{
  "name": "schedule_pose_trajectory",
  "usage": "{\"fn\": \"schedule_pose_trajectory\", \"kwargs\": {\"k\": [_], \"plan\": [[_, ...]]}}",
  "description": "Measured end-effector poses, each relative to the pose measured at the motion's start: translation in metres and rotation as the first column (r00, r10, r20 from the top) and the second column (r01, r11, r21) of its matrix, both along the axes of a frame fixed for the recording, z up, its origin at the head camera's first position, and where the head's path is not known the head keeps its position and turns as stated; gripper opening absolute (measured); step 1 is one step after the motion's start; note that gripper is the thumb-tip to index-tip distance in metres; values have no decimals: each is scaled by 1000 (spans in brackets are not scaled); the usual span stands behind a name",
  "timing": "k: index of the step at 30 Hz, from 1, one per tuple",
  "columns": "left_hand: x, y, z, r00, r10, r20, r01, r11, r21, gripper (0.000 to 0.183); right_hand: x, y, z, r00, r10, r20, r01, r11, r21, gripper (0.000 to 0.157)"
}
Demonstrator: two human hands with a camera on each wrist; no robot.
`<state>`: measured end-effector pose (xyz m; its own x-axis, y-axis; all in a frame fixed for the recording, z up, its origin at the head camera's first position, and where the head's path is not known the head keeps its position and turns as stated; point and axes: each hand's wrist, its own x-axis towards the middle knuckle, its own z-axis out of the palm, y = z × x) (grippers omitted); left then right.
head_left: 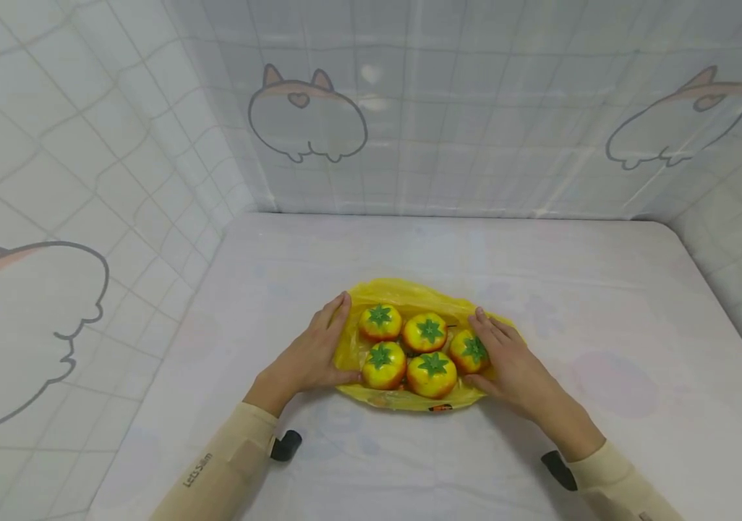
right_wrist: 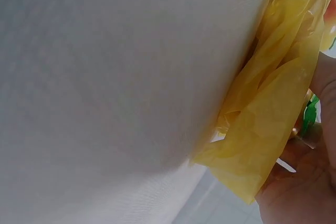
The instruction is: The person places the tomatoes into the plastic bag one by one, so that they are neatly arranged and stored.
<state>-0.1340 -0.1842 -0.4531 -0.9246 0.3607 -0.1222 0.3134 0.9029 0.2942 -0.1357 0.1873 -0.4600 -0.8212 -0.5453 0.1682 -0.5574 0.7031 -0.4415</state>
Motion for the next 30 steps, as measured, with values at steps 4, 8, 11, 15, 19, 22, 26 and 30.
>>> {"fn": "schedule_pose_trajectory", "kwargs": {"k": [4, 8, 11, 15, 19, 22, 26, 30], "plan": [[-1, 0, -1, 1000, -3, 2, 3, 1000, -12, 137, 0, -1, 0, 1000, 3, 12, -3, 1000, 8, 99], [-1, 0, -2, 1000, -2, 2, 2, 1000, -9, 137, 0, 0, -1, 1000, 6, 27, -5, 1000, -9, 100], [-1, 0, -2, 1000, -4, -3, 4, 1000, -2, 137, 0, 1, -1, 999, 2, 33, -1, 999, -34, 100], [-1, 0, -3, 1000, -5, -14, 5, 1000, 1, 137, 1, 3, 0, 1000, -1, 28, 3, 998, -56, 100], [-2, 0, -3, 1000, 0, -16, 0, 1000, 3, 137, 1, 5, 3, 1000, -6, 20, 7, 998, -59, 100], [-2, -1, -3, 1000, 4, -10, -4, 1000, 4, 137, 2, 9, 7, 1000, -12, 8, 13, 998, -64, 100], [-2, 0, -2, 1000, 1, -8, -1, 1000, 9, 137, 1, 15, 14, 999, -17, -28, 14, 996, -85, 98], [-2, 0, 0, 1000, -5, -13, 5, 1000, 7, 137, 0, 21, 20, 998, -36, -60, 28, 992, -123, 95]]}}
